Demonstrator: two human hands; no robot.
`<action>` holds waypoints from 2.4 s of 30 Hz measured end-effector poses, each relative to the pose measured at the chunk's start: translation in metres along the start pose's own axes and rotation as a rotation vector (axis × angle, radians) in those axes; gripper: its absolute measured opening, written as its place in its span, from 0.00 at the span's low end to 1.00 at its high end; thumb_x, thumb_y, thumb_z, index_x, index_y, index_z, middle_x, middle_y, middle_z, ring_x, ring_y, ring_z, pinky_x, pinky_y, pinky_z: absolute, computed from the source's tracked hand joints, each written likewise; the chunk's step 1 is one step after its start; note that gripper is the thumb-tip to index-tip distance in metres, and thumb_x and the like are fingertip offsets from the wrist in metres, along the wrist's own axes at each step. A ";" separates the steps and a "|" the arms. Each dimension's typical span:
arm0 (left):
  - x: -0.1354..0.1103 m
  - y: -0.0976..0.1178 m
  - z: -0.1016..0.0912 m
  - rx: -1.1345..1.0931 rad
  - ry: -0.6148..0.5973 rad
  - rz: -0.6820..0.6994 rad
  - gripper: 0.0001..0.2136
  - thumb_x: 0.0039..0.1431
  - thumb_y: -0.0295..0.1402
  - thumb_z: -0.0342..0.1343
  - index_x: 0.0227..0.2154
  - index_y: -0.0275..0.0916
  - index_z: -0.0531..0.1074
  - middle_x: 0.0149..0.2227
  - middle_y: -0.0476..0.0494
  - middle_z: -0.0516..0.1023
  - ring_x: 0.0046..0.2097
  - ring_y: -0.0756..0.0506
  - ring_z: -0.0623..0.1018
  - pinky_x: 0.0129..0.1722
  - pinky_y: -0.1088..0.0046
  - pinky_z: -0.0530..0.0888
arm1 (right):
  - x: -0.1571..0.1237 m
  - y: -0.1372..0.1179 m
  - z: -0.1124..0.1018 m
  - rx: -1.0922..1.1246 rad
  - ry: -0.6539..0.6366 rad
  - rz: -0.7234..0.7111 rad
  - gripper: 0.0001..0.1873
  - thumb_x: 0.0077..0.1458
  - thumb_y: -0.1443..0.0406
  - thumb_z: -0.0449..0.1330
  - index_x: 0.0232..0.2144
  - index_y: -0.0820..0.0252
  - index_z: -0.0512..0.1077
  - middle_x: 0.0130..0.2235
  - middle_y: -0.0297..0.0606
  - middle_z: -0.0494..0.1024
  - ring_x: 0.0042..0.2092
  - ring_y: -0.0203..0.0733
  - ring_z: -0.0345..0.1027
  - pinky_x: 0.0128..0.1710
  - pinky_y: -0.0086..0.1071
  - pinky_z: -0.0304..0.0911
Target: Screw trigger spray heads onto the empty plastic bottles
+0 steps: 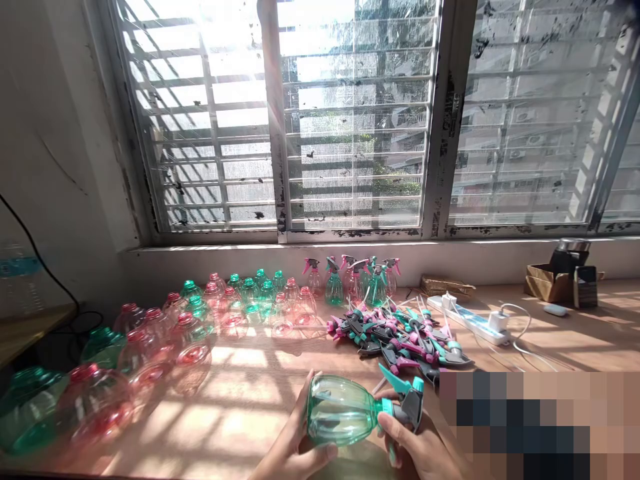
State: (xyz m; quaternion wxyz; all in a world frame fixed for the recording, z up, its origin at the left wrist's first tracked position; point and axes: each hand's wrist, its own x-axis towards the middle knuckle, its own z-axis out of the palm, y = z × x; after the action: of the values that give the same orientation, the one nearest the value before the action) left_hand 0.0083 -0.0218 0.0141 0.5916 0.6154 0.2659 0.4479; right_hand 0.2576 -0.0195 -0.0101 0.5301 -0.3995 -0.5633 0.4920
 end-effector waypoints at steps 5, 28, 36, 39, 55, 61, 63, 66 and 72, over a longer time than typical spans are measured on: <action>0.002 -0.010 0.003 -0.062 0.016 0.055 0.53 0.59 0.41 0.67 0.71 0.59 0.29 0.71 0.40 0.59 0.65 0.34 0.68 0.64 0.57 0.65 | -0.001 -0.006 0.003 0.050 0.031 -0.008 0.28 0.53 0.41 0.64 0.39 0.57 0.74 0.25 0.33 0.76 0.19 0.37 0.65 0.18 0.28 0.62; -0.002 0.005 -0.001 0.078 0.005 -0.037 0.44 0.60 0.41 0.66 0.72 0.54 0.43 0.70 0.42 0.61 0.71 0.35 0.57 0.70 0.59 0.52 | 0.000 0.001 0.001 -0.040 0.034 -0.017 0.29 0.54 0.40 0.63 0.27 0.60 0.75 0.20 0.34 0.74 0.18 0.37 0.64 0.20 0.30 0.59; 0.001 -0.002 0.004 -0.032 -0.006 0.026 0.52 0.59 0.43 0.67 0.71 0.56 0.30 0.62 0.39 0.71 0.63 0.35 0.71 0.66 0.55 0.61 | 0.000 -0.002 0.001 -0.004 0.049 -0.022 0.28 0.54 0.40 0.63 0.34 0.60 0.73 0.23 0.33 0.75 0.18 0.36 0.64 0.19 0.29 0.59; 0.000 0.000 0.000 -0.018 -0.003 -0.004 0.48 0.59 0.46 0.65 0.72 0.55 0.36 0.69 0.40 0.62 0.69 0.34 0.62 0.69 0.55 0.54 | -0.001 -0.006 0.001 0.012 0.044 -0.011 0.29 0.53 0.40 0.64 0.36 0.59 0.72 0.22 0.33 0.75 0.18 0.37 0.64 0.19 0.29 0.60; -0.001 -0.001 -0.002 0.030 0.000 0.003 0.44 0.60 0.42 0.66 0.71 0.56 0.44 0.71 0.43 0.58 0.71 0.34 0.57 0.70 0.57 0.54 | -0.003 -0.009 0.000 -0.019 0.022 0.022 0.26 0.52 0.39 0.63 0.32 0.55 0.73 0.16 0.28 0.70 0.18 0.39 0.62 0.21 0.30 0.59; 0.003 -0.013 0.004 -0.035 0.048 0.124 0.43 0.59 0.38 0.67 0.69 0.64 0.46 0.73 0.45 0.51 0.67 0.31 0.65 0.61 0.56 0.69 | -0.003 -0.014 0.004 0.036 0.039 0.021 0.25 0.52 0.41 0.65 0.33 0.55 0.71 0.15 0.26 0.69 0.17 0.36 0.60 0.19 0.28 0.58; 0.002 -0.010 0.004 -0.062 0.030 0.106 0.46 0.58 0.39 0.68 0.70 0.63 0.44 0.73 0.43 0.53 0.67 0.31 0.67 0.63 0.53 0.67 | -0.002 -0.011 0.003 0.040 0.045 0.013 0.25 0.52 0.41 0.65 0.33 0.55 0.71 0.15 0.26 0.69 0.16 0.36 0.60 0.18 0.27 0.57; 0.000 -0.003 0.001 -0.052 0.003 0.042 0.46 0.58 0.42 0.68 0.71 0.58 0.44 0.72 0.43 0.56 0.70 0.32 0.61 0.68 0.54 0.60 | 0.000 -0.004 0.002 0.029 0.056 -0.006 0.26 0.51 0.40 0.64 0.29 0.55 0.72 0.15 0.27 0.68 0.16 0.36 0.60 0.17 0.28 0.58; 0.000 0.003 -0.003 -0.007 0.029 -0.036 0.43 0.56 0.48 0.67 0.70 0.52 0.52 0.68 0.40 0.65 0.71 0.31 0.59 0.69 0.52 0.57 | 0.001 0.006 0.002 0.021 0.089 0.011 0.26 0.51 0.41 0.65 0.30 0.57 0.75 0.18 0.30 0.71 0.17 0.37 0.62 0.17 0.28 0.58</action>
State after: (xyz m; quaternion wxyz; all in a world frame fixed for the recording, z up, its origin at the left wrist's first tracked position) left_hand 0.0047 -0.0206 0.0168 0.5980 0.6017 0.2838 0.4470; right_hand 0.2552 -0.0171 -0.0157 0.5561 -0.4184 -0.5318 0.4825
